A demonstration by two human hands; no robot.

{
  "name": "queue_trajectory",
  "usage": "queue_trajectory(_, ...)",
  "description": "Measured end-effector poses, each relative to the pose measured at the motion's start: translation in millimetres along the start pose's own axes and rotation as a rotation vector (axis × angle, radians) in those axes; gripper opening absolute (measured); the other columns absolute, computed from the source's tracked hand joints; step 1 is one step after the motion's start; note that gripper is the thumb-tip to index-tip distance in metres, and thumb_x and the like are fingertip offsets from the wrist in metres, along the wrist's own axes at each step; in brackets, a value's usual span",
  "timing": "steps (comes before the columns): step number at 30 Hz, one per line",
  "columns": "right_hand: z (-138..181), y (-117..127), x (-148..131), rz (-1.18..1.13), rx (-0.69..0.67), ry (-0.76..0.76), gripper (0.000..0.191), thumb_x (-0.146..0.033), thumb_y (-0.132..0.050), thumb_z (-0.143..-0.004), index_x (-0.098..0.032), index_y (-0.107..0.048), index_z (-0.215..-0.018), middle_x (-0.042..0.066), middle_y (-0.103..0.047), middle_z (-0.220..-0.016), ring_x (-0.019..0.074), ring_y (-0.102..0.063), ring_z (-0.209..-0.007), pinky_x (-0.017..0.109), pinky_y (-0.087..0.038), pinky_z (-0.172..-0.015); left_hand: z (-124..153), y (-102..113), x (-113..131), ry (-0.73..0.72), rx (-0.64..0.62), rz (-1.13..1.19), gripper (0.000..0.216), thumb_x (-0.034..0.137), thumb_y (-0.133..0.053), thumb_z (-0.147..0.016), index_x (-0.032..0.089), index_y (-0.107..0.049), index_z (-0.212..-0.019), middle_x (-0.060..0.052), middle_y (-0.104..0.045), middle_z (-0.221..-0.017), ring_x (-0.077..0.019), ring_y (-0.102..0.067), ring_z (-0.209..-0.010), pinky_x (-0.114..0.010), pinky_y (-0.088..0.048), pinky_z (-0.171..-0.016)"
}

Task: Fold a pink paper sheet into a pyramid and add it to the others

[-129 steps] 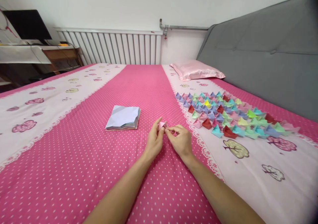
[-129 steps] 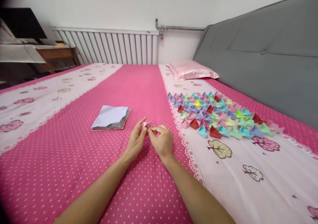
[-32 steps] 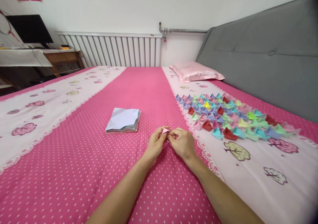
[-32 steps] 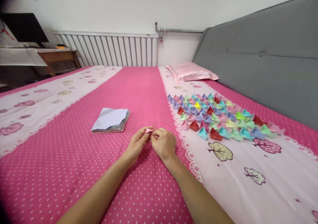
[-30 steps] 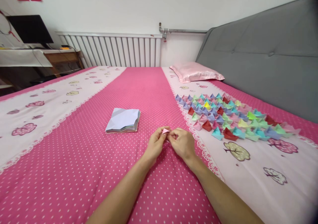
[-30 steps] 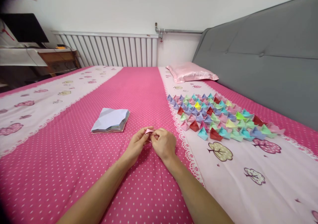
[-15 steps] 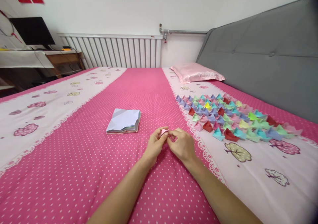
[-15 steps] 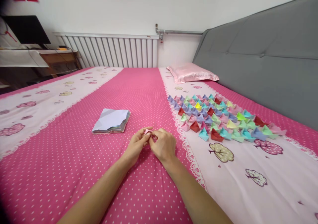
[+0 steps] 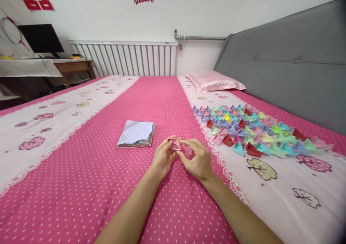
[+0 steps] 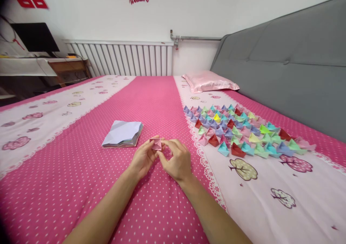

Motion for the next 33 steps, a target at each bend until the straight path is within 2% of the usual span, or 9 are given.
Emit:
queue_trajectory(4,0,1,-1,-0.001,0.018,0.012,0.024,-0.028,-0.057,-0.076,-0.021,-0.062,-0.098,0.005,-0.061,-0.094,0.0109,-0.048,-0.057,0.029,-0.046,-0.065,0,0,-1,-0.003,-0.029,0.001,0.021,0.017,-0.056,-0.078,0.014,-0.06,-0.098,-0.008,-0.066,-0.093,-0.0126,-0.063,-0.077,-0.022,-0.049,-0.068)
queue_trajectory(8,-1,3,-2,-0.037,0.033,0.02,0.025,-0.025,-0.056,-0.073,-0.02,-0.062,-0.097,0.006,-0.059,-0.096,0.0109,-0.05,-0.058,0.029,-0.048,-0.065,2,0,-2,0.014,-0.075,0.006,0.021,0.016,-0.058,-0.076,0.014,-0.061,-0.097,-0.005,-0.066,-0.088,-0.0104,-0.062,-0.075,-0.02,-0.048,-0.069)
queue_trajectory(12,-1,4,-1,-0.084,0.033,0.017,0.031,-0.02,-0.053,-0.069,-0.018,-0.06,-0.1,0.006,-0.057,-0.098,0.0122,-0.053,-0.064,0.028,-0.049,-0.067,5,-4,1,0.132,-0.13,0.034,0.023,0.017,-0.054,-0.077,0.013,-0.059,-0.099,-0.007,-0.066,-0.087,-0.0147,-0.063,-0.082,-0.024,-0.049,-0.072)
queue_trajectory(15,0,4,0,-0.093,0.029,0.003,0.035,-0.016,-0.052,-0.066,-0.019,-0.06,-0.1,0.006,-0.056,-0.1,0.0115,-0.052,-0.061,0.029,-0.05,-0.068,5,-6,5,0.199,-0.134,0.066,0.024,0.022,-0.047,-0.081,0.01,-0.059,-0.098,-0.011,-0.066,-0.088,-0.0169,-0.064,-0.081,-0.025,-0.05,-0.07)
queue_trajectory(27,0,2,4,-0.087,0.02,-0.027,0.03,-0.015,-0.052,-0.065,-0.02,-0.063,-0.093,0.006,-0.056,-0.102,0.0104,-0.052,-0.058,0.03,-0.051,-0.068,3,-2,6,0.244,-0.138,0.089,0.039,0.042,-0.043,-0.084,0.009,-0.056,-0.098,-0.013,-0.067,-0.08,-0.0184,-0.065,-0.075,-0.026,-0.05,-0.065)
queue_trajectory(33,1,4,3,-0.11,0.021,-0.019,0.025,-0.016,-0.051,-0.068,-0.018,-0.064,-0.09,0.007,-0.056,-0.103,0.0151,-0.057,-0.072,0.031,-0.05,-0.071,1,0,4,0.269,-0.125,0.056,0.039,0.044,-0.042,-0.084,0.009,-0.058,-0.094,-0.012,-0.067,-0.08,-0.016,-0.064,-0.066,-0.025,-0.05,-0.06)
Point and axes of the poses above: each hand's wrist, its own z-axis away from the middle knuckle, its own y-axis out of the back of the hand, x = y × z, the point moved 1 cm from there along -z, towards the middle knuckle
